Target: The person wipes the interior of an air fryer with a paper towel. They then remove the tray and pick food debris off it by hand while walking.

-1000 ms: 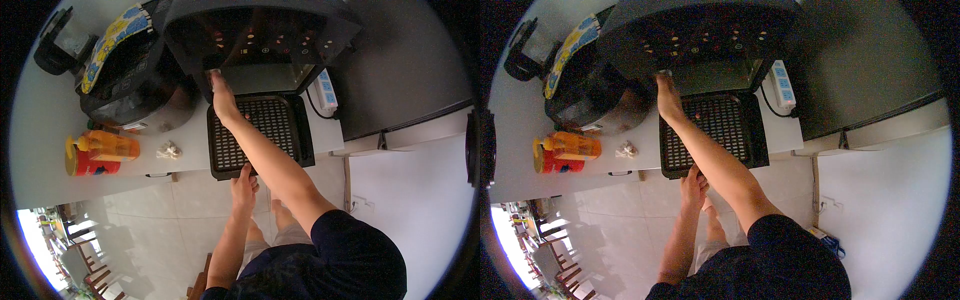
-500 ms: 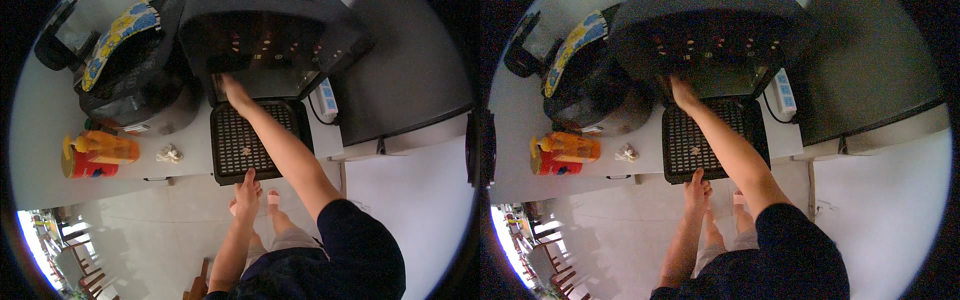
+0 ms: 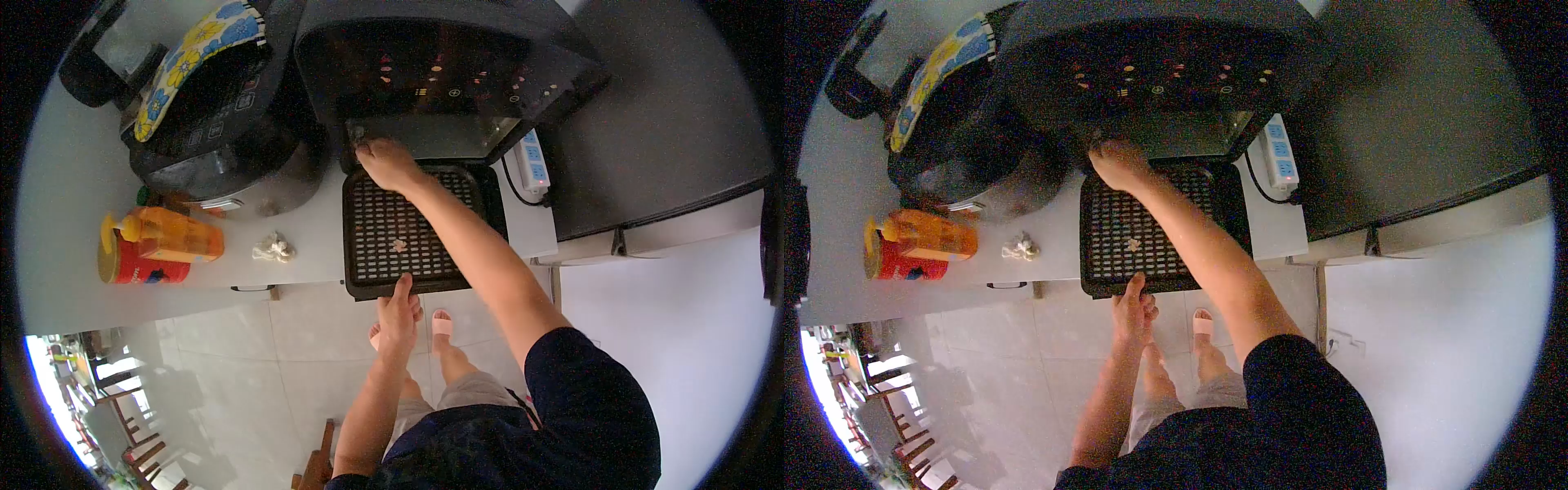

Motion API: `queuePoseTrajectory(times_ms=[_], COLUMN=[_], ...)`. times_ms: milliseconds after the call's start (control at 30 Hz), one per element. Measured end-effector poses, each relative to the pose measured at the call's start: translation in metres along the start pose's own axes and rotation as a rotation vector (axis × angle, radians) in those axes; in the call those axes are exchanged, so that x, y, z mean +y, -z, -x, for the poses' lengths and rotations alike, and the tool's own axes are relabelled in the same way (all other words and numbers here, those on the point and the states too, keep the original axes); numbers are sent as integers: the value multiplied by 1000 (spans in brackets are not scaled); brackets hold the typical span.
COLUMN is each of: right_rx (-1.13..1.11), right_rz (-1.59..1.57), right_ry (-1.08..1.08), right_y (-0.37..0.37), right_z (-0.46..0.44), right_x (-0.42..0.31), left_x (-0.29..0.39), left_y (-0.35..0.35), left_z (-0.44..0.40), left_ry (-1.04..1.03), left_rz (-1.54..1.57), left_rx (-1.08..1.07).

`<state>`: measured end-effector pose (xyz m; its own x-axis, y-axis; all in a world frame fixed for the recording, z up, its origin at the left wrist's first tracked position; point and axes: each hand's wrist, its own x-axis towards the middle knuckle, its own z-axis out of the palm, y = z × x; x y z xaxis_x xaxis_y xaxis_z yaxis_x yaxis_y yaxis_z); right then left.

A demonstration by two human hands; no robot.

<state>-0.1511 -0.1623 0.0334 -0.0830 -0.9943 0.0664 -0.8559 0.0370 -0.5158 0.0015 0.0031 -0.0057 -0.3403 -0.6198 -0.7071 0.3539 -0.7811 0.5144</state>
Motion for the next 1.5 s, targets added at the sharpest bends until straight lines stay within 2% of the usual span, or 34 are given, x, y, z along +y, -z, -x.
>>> queuePoseTrajectory(times_ms=[167, 267, 300, 367, 433, 500, 533, 600, 700, 767, 833, 900, 967, 1033, 1100, 1233, 1300, 1333, 1400, 1467, 1500], right_rx=[-32, -97, -98, 94, 64, 226, 69, 117, 191, 823, 618, 571, 614, 125, -276, -158, -52, 80, 72, 21, 167], right_rz=[70, 368, 370, 452, 337, 412, 368, 398, 373, 488, 381, 40, 730, 979, 1109, 981, 755, 717, 679, 661, 590], right_ry=[-1, -84, -78, -105, -166, -74, -55, -51, -38, 89, 5, -344, -92, -274, -284, -219, -281, -298, -401, -275, 32], right_y=[2, -12, -11, -8, -15, -30, -28, -25, -48, -51, 4, 8, 25, 47, 68, 61, 65, 54, 29, -3, -7], right_z=[-13, -31, -39, -48, -54, -43, -38, -46, -93, -122, -98, -98, -72, -27, 16, 44, 36, 23, -1, -2, 14], right_x=[10, 28, 30, 33, 34, 28, 31, 34, 89, 129, 119, 180, 234, 160, 85, 93, 97, 99, 92, 59, 55], left_x=[0, 0, 0, -2, -1, -1, 0, 0, -1, 0, 1, 0, 3, 1, 0, 2, 1, 1, 2, 1, -1], left_y=[-3, -2, -2, -1, 1, 1, 1, 0, -3, -3, 0, 2, 0, -2, -2, 0, -2, -3, -3, 0, 1], left_z=[1, 2, 1, 2, 1, 2, 1, -2, 1, 2, 2, 6, 3, 2, 3, 2, 2, 3, 3, 0, -1], left_ry=[3, -3, 4, 15, 2, 6, 5, -5, 2, 4, 23, 5, 14, 11, 5, -13, -6, -11, -2, -17, -27], left_rz=[-16, -29, -25, -14, -21, -32, -43, -12, 14, 27, 34, 23, 34, 40, 25, -11, -24, -31, 3, -9, -14], left_rx=[-10, 20, 8, -6, -21, -30, -40, -26, 17, 38, -50, -18, -70, -45, -16, -63, -5, -5, -25, -41, -56])
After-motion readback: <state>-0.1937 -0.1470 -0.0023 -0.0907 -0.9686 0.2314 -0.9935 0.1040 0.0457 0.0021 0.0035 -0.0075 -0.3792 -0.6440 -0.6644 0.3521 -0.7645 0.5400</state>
